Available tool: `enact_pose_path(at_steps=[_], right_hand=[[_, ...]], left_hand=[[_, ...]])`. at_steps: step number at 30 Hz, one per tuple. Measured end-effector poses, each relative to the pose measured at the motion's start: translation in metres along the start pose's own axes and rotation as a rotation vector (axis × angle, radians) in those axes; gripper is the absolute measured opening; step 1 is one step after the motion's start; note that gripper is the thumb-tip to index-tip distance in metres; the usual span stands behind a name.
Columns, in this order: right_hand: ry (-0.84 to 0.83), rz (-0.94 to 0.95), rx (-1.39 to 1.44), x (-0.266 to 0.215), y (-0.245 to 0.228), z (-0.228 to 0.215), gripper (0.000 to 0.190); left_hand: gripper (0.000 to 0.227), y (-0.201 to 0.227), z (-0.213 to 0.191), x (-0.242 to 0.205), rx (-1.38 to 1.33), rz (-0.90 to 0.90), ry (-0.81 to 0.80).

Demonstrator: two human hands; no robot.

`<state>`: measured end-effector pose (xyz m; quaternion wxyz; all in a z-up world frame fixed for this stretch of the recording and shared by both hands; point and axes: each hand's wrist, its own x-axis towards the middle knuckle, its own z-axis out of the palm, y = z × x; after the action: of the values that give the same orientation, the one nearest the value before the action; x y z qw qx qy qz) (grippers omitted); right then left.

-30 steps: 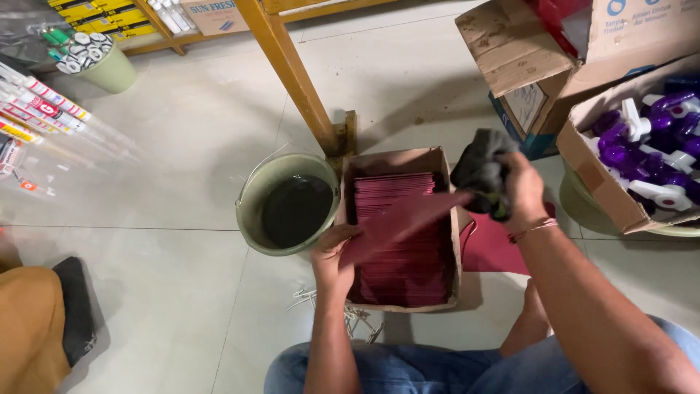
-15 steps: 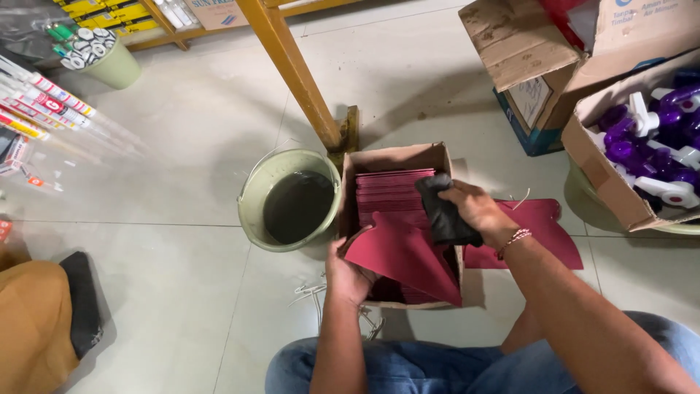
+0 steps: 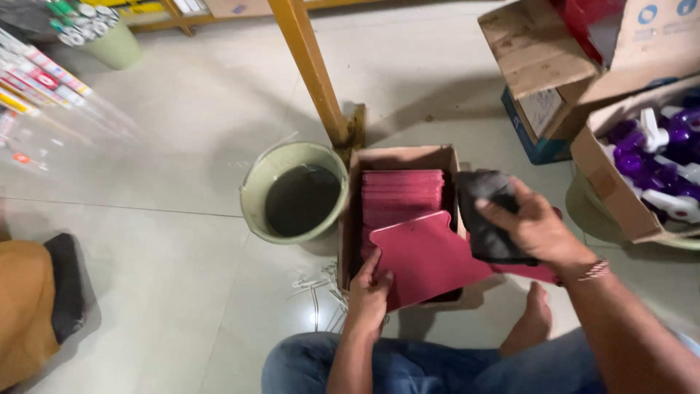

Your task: The person sits on the floor and wipes pink plastic cutting boards with a cloth. They pick up each board from a cardboard box, wipe both sides, and place the cleaned boards on the floor. The person repeats this process for multiple boards.

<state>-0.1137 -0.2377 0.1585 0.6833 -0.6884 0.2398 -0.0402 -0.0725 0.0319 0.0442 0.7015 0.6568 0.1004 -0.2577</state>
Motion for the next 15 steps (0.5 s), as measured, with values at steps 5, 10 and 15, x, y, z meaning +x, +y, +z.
enact_pose_path(at_steps=[5,10,15], right_hand=[[-0.120,-0.258,-1.162,0.003,0.101,0.047,0.065],[-0.050,-0.412,-1.309,-0.006,0.136,0.063,0.063],[-0.026,-0.430,-1.478,-0.011,0.157,0.078,0.067]], left_hand=[[0.033,0.022,-0.002,-0.018,0.338,-0.109,-0.127],[0.032,0.035,-0.010,-0.007,0.482,-0.174,-0.006],[0.050,-0.001,-0.012,0.046,0.273,-0.181,0.009]])
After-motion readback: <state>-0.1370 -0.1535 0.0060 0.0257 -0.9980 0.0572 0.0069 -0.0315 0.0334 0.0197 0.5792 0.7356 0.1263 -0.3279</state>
